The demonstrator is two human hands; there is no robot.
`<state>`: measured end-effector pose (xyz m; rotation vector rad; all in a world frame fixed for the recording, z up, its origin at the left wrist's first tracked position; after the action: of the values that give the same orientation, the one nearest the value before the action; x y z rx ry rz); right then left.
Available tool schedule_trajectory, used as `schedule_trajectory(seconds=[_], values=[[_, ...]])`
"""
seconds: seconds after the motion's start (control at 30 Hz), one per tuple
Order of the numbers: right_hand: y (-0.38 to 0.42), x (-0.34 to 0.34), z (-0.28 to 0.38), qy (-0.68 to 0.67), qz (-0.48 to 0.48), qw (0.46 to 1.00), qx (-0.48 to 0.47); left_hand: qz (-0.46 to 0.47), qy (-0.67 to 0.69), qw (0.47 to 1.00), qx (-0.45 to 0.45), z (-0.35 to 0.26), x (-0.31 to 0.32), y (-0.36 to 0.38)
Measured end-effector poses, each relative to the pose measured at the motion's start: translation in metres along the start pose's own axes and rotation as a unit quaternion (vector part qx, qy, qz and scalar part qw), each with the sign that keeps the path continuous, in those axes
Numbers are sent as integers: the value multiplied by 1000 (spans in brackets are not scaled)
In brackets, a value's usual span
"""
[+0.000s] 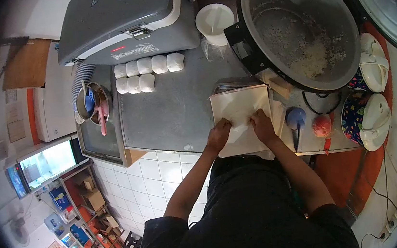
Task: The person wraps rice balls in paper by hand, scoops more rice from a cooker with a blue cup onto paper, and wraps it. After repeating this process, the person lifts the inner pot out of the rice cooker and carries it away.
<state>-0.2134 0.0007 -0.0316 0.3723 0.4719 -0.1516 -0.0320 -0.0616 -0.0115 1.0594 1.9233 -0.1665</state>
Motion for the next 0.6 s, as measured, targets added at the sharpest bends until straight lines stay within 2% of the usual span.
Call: schedule_trajectory(seconds=[0.03, 0.1, 0.13, 0.2, 0.23, 0.3, 0.33, 0.37, 0.4, 0.43, 0.47, 0.5, 0.53, 0.57, 0.6], values=[[-6, -1, 7, -1, 0, 1000, 0, 0, -1, 1000, 0, -6, -8, -6], [-13, -13, 19, 63, -82, 994, -20, -67, 5, 988, -141, -5, -22, -17], [-15, -11, 16, 61, -82, 995, -19, -65, 4, 988, -141, -4, -16, -21], [-20, -3, 19, 160, -62, 982, -83, -122, -75, 989, -43, -8, -11, -28], [-20, 0, 11, 159, -64, 981, -88, -125, -79, 988, -43, -7, -6, -29], [-21, 7, 3, 123, -7, 984, -131, -163, -95, 981, -55, -7, -2, -31], [-23, 2, 11, 123, -7, 983, -139, -149, -52, 986, -61, -11, -5, -29], [-23, -3, 10, 65, 29, 994, -77, -153, -55, 985, -63, -10, -14, -28], [-20, -7, 15, 8, 67, 998, -13, -104, 57, 991, -57, -11, -17, -26], [-19, -14, 25, 8, 68, 998, -17, -55, 170, 983, -48, -10, -15, -27], [-16, -14, 27, -111, 128, 984, 52, -45, 216, 975, 8, -9, -20, -25], [-9, -14, 30, -229, 184, 948, 122, -45, 217, 975, 10, -12, -38, -23], [-4, -14, 38, -270, 275, 912, 142, 19, 280, 959, -36, -20, -58, -19], [-1, -20, 47, -273, 271, 911, 148, 86, 340, 933, -81, -23, -64, -13], [3, -20, 70, -307, 307, 897, 89, 85, 477, 871, -84, -10, -51, -10]])
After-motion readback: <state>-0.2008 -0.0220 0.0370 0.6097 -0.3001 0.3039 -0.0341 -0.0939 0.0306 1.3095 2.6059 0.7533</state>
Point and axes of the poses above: each hand's wrist, its own y-axis away from the middle knuckle, its own x-axis out of the palm, z = x × y, the point moved 6 cm from there along -y, towards the middle knuckle, and after that the axes turned 8 degrees about -y, right-handed, at the moved point
